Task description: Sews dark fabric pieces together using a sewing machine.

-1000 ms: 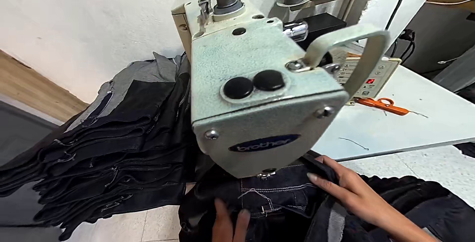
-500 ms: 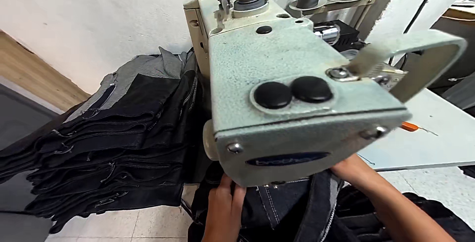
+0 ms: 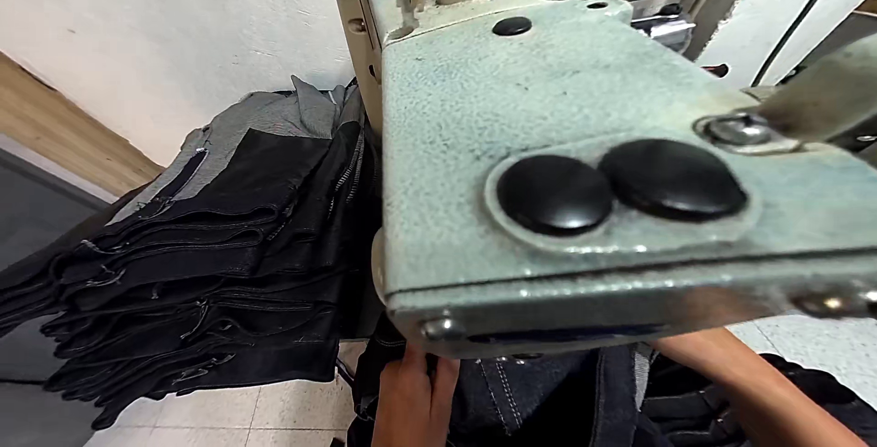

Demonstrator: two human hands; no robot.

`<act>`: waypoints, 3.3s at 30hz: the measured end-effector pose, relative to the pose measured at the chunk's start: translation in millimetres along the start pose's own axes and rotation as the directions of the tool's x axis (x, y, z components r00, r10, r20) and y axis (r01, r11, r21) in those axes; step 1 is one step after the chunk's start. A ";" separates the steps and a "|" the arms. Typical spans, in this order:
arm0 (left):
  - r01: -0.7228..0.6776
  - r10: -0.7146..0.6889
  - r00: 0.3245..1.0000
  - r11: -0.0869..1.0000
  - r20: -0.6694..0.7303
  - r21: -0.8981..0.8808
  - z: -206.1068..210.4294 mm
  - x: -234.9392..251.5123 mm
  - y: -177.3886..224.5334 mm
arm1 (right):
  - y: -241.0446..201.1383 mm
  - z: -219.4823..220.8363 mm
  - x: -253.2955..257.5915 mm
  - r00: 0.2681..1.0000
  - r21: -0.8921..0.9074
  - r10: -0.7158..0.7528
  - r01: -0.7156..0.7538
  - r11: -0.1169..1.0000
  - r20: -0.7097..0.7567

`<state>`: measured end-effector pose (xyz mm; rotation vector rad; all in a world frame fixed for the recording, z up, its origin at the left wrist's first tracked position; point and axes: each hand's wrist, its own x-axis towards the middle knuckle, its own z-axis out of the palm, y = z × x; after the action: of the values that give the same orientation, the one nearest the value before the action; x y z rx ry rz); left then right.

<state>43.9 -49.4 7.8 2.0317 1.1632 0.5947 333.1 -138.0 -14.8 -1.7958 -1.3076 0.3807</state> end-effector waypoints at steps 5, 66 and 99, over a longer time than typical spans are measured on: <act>-0.074 0.070 0.997 0.986 0.033 0.152 -22.9 -2.4 -5.7 | -19.3 -9.9 -15.1 0.974 -0.216 -0.200 0.174 0.961 -0.105; -0.189 0.175 0.967 0.980 -0.187 -0.059 -68.1 -14.4 -115.6 | -66.9 18.7 45.5 0.973 0.058 -0.067 0.055 0.997 0.221; -0.411 0.459 0.888 0.786 0.010 0.463 -30.5 -1.8 -1.0 | 162.8 -113.3 28.4 0.935 -0.752 0.315 -0.324 0.574 -0.162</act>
<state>21.7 -39.9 26.5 2.7472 0.9455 0.7044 521.9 -178.2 -68.7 -2.7887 -1.2115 -0.0410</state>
